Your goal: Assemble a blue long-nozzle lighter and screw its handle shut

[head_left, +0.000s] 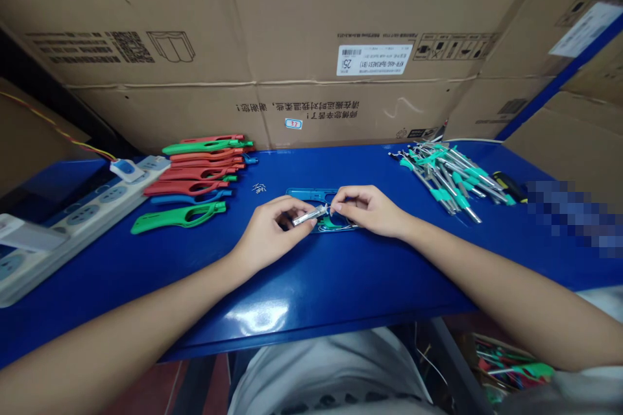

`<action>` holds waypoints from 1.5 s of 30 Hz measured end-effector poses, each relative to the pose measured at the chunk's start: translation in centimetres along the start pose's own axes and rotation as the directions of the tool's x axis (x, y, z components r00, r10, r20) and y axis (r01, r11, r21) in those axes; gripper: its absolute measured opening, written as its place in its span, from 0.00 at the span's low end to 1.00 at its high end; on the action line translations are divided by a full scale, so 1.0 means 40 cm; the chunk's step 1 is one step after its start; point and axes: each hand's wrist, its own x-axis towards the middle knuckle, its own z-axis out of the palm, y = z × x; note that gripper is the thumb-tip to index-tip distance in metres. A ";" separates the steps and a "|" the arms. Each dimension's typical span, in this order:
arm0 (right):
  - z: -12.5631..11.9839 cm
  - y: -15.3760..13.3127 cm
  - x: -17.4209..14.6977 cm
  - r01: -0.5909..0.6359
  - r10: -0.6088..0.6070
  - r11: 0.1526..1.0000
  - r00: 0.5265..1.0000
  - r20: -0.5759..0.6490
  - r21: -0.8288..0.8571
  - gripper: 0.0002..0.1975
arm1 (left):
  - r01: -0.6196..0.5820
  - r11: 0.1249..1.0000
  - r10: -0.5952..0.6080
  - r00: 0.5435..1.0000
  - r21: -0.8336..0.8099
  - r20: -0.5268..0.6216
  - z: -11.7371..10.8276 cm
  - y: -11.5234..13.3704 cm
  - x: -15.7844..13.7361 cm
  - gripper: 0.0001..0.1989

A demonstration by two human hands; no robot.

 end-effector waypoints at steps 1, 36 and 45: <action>0.000 -0.002 0.000 -0.001 0.001 1.000 1.000 -0.003 -0.002 0.17 | 0.001 1.000 -0.001 1.000 0.001 0.002 0.000 -0.001 0.000 0.08; 0.006 -0.004 0.002 -0.008 0.008 1.000 1.000 0.006 -0.005 0.25 | -0.047 0.999 0.046 0.998 0.027 0.030 -0.003 -0.005 0.002 0.10; -0.003 0.015 0.002 0.046 -0.043 0.994 0.999 0.034 -0.096 0.22 | -0.078 0.995 0.075 0.996 0.054 0.042 -0.002 0.003 -0.001 0.09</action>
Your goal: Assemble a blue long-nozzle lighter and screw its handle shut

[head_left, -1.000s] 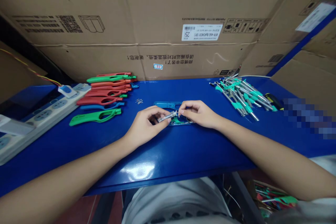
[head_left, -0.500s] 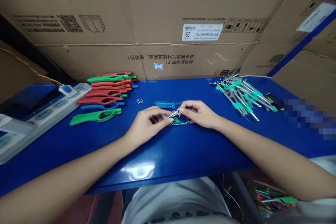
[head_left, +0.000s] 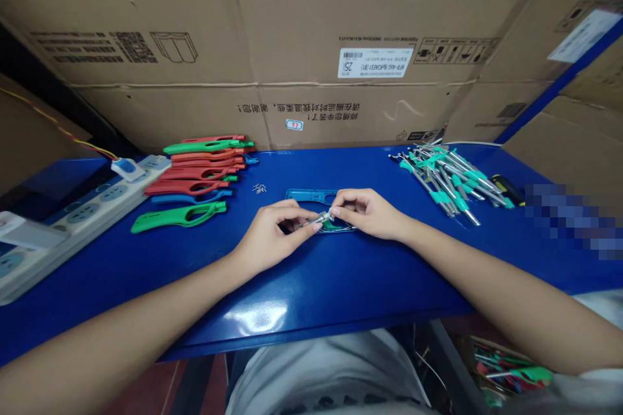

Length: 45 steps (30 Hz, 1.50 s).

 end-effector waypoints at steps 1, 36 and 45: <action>0.000 0.001 0.000 0.007 -0.007 1.000 1.000 0.007 -0.005 0.22 | -0.004 1.000 0.004 1.000 0.000 0.000 0.001 0.000 0.000 0.09; 0.020 0.001 -0.004 -0.009 0.005 0.998 0.997 -0.078 -0.058 0.20 | 0.019 0.999 -0.019 1.000 0.032 0.000 0.016 -0.010 -0.009 0.10; 0.020 0.010 0.001 -0.005 -0.001 0.996 0.998 -0.063 -0.090 0.21 | 0.020 1.000 -0.020 1.000 0.010 -0.006 0.018 -0.016 -0.003 0.10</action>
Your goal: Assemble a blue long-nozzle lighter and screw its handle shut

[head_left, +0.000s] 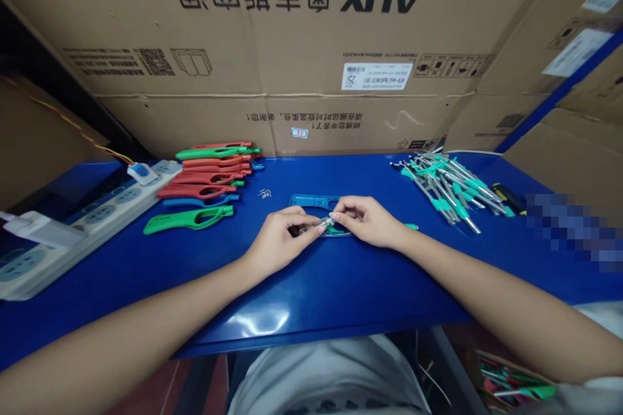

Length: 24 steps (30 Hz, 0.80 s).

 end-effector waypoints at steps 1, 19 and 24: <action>0.000 0.001 0.002 -0.015 0.015 1.000 1.000 0.005 0.017 0.22 | -0.005 1.000 0.005 1.000 -0.003 -0.003 -0.002 -0.001 0.002 0.10; -0.004 -0.013 0.009 0.042 -0.042 0.999 0.999 0.001 0.032 0.27 | -0.031 0.999 0.030 0.999 -0.009 -0.036 -0.004 -0.007 0.007 0.10; -0.006 -0.011 0.012 -0.055 0.052 0.994 0.998 0.036 0.098 0.28 | -0.023 1.000 0.022 0.998 -0.017 -0.051 -0.005 -0.008 0.009 0.10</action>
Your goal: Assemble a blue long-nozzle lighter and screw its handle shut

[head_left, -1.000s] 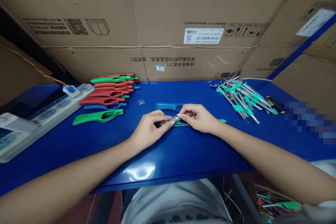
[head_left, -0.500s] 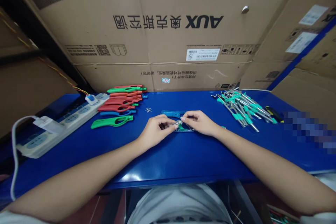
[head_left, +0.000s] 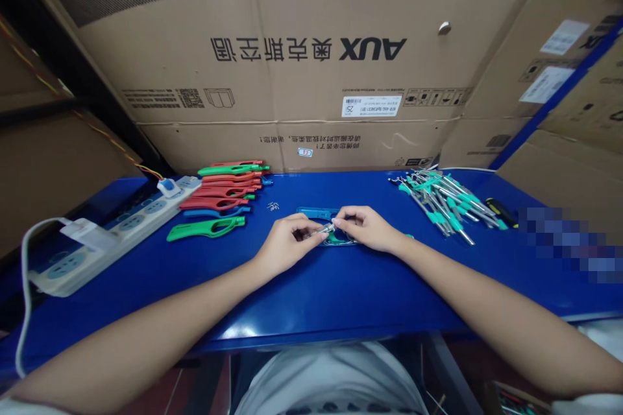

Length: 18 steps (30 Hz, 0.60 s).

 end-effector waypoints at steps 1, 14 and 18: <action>0.000 0.001 0.001 -0.012 0.012 1.000 1.000 -0.006 0.009 0.28 | 0.000 1.000 0.000 1.000 0.000 -0.002 0.000 0.001 0.000 0.10; 0.012 -0.009 -0.001 -0.005 0.009 0.997 0.998 -0.059 0.072 0.27 | 0.015 0.999 -0.017 1.000 -0.053 -0.026 0.014 0.004 0.000 0.09; 0.014 -0.016 0.007 -0.073 0.082 0.984 0.995 -0.049 0.160 0.28 | 0.030 0.998 -0.033 0.998 -0.057 -0.049 0.015 0.008 0.003 0.09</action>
